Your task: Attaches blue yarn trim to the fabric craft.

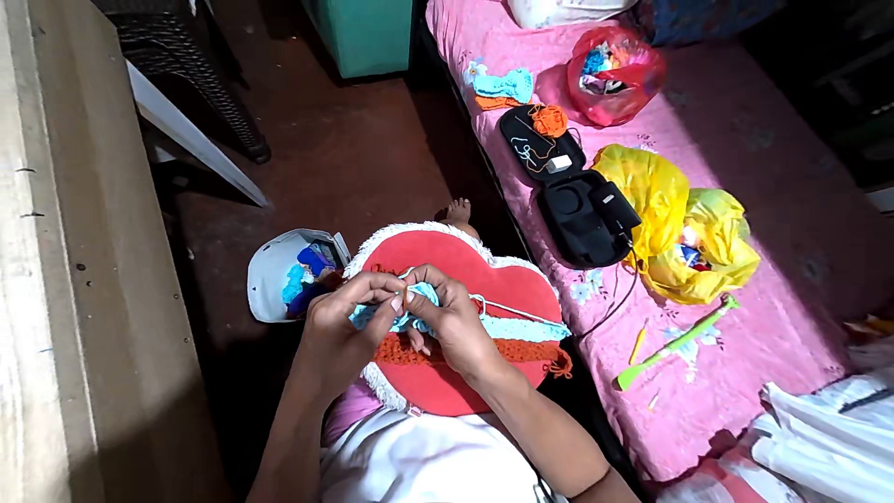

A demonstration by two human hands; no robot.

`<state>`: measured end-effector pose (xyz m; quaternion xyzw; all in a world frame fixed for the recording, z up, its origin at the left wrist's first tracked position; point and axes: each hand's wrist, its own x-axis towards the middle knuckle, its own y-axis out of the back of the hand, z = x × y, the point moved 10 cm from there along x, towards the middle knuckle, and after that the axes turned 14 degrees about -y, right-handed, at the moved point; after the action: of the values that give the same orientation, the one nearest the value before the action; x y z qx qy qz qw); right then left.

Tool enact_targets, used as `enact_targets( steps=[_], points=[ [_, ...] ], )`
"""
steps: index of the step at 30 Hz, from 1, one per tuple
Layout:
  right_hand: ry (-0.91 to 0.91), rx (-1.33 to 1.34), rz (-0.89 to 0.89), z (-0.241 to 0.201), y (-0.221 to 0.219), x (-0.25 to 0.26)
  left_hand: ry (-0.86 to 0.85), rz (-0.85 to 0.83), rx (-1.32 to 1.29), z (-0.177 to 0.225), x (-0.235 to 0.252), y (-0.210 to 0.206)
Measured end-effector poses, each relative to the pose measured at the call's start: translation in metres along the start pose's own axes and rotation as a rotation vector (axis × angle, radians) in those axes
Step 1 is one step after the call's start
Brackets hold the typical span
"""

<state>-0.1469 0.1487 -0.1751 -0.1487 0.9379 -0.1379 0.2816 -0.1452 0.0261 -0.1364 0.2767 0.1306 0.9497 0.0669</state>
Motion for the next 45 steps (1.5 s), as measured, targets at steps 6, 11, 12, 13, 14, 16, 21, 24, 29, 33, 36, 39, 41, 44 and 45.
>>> enact_targets(
  steps=[6, 11, 12, 13, 14, 16, 21, 24, 29, 33, 36, 39, 41, 44, 45],
  points=[
    [0.017, 0.051, -0.027, 0.000, -0.001, 0.001, 0.084, 0.086, -0.034, -0.007, 0.000, 0.002],
    [0.010, 0.100, -0.031, -0.001, 0.000, 0.001, 0.231, 0.057, -0.248, -0.015, -0.004, -0.005],
    [0.013, 0.104, -0.030, -0.001, 0.000, 0.001, 0.257, 0.059, -0.291, -0.015, -0.004, -0.007],
    [0.014, 0.108, -0.029, -0.002, 0.000, 0.001, 0.276, 0.066, -0.334, -0.016, -0.005, -0.008],
    [0.015, 0.110, -0.026, -0.002, 0.000, 0.001, 0.289, 0.074, -0.377, -0.017, -0.005, -0.010],
    [0.022, 0.114, -0.018, -0.002, 0.001, 0.002, 0.303, 0.109, -0.461, -0.018, -0.004, -0.012],
    [0.018, 0.095, -0.016, -0.002, 0.001, 0.003, 0.353, 0.186, -0.536, -0.023, -0.006, -0.017],
    [0.008, 0.056, -0.025, -0.003, -0.001, 0.003, 0.390, 0.181, -0.518, -0.023, -0.006, -0.019],
    [-0.011, 0.010, -0.045, -0.002, -0.003, 0.003, 0.355, 0.110, -0.312, -0.014, -0.004, -0.018],
    [0.004, -0.001, -0.103, -0.001, -0.009, 0.003, 0.322, 0.083, 0.024, -0.008, -0.002, -0.016],
    [0.032, -0.037, -0.115, -0.003, -0.012, 0.001, 0.331, 0.056, 0.194, -0.010, 0.001, -0.013],
    [0.048, -0.032, -0.123, -0.004, -0.010, -0.001, 0.331, 0.091, 0.224, -0.012, 0.002, 0.007],
    [0.039, -0.006, -0.122, -0.004, -0.006, -0.001, 0.285, 0.168, 0.301, -0.006, 0.007, 0.032],
    [0.029, -0.028, -0.121, -0.004, -0.003, -0.002, 0.090, 0.334, 0.426, 0.016, 0.020, 0.070],
    [0.041, -0.064, -0.110, -0.005, -0.005, -0.004, 0.026, 0.374, 0.425, 0.023, 0.026, 0.078]
  ],
)
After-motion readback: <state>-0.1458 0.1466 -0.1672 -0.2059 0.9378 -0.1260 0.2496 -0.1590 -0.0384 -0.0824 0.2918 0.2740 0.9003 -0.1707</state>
